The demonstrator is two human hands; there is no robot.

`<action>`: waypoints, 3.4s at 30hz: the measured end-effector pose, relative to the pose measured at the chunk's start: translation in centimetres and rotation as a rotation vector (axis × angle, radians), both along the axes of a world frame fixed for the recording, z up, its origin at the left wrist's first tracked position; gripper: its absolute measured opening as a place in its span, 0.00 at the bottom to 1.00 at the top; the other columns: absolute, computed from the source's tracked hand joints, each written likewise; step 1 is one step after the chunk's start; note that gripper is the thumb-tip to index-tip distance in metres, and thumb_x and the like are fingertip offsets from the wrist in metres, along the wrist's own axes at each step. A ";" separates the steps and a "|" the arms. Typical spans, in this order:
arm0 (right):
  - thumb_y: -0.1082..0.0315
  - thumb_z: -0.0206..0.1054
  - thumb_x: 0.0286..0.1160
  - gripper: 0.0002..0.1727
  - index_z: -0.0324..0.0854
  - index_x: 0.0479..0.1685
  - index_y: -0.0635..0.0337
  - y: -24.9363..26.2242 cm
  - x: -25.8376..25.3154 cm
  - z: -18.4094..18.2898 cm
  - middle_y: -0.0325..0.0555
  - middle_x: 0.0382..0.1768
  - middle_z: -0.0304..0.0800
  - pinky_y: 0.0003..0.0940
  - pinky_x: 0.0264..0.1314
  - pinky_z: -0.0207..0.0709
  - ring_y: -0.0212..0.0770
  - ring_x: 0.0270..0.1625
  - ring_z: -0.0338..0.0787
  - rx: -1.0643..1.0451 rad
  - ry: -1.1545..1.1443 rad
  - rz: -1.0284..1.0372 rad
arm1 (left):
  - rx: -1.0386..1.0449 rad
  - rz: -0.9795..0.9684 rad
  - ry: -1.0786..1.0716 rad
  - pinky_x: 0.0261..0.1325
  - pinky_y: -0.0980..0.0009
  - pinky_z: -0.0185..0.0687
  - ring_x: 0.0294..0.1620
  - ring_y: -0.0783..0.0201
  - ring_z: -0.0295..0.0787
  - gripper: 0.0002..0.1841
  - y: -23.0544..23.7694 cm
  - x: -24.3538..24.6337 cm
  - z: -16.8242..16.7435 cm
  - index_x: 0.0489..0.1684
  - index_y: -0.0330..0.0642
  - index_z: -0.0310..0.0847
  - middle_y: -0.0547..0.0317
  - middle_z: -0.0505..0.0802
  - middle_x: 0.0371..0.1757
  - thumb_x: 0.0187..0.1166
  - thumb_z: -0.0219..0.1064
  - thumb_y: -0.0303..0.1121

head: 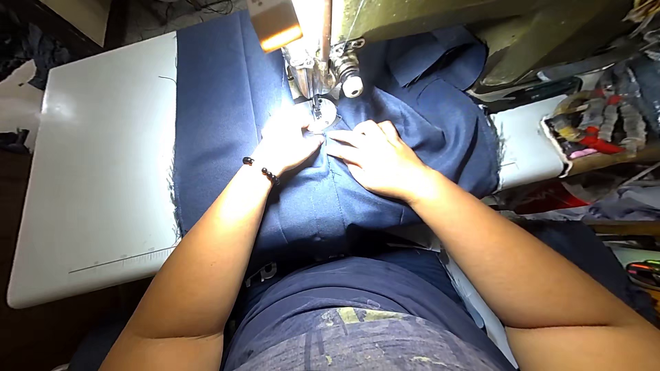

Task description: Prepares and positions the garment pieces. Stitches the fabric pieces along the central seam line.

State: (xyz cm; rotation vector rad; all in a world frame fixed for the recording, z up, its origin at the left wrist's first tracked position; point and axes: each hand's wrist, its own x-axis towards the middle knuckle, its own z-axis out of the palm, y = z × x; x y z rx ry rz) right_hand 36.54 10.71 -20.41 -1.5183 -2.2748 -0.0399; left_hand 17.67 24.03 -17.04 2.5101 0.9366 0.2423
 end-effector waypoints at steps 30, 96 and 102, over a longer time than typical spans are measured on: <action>0.64 0.52 0.80 0.22 0.93 0.60 0.44 0.1 0.4 -0.2 0.44 0.70 0.89 0.57 0.67 0.69 0.54 0.69 0.83 0.054 0.079 0.050 | 0.573 -0.037 0.003 0.77 0.28 0.54 0.83 0.42 0.73 0.13 -4.9 0.1 -0.9 0.43 0.44 0.93 0.48 0.89 0.70 0.82 0.58 0.33; 0.72 0.74 0.42 0.34 0.88 0.63 0.45 -8.3 -0.4 2.5 0.48 0.63 0.85 0.59 0.63 0.77 0.53 0.69 0.80 -0.309 0.260 0.086 | 0.242 -0.021 0.141 0.86 0.22 0.29 0.97 0.50 0.47 0.36 -9.8 -1.8 -2.4 0.94 0.49 0.57 0.57 0.64 0.94 0.88 0.43 0.57; 0.69 0.67 0.61 0.34 0.83 0.73 0.30 -12.2 -3.8 -3.9 0.49 0.78 0.82 0.69 0.78 0.62 0.61 0.82 0.76 0.074 0.046 -0.032 | 0.242 -0.034 0.168 0.85 0.21 0.30 0.96 0.49 0.48 0.35 -10.0 -1.8 -2.1 0.94 0.49 0.58 0.58 0.64 0.94 0.89 0.43 0.55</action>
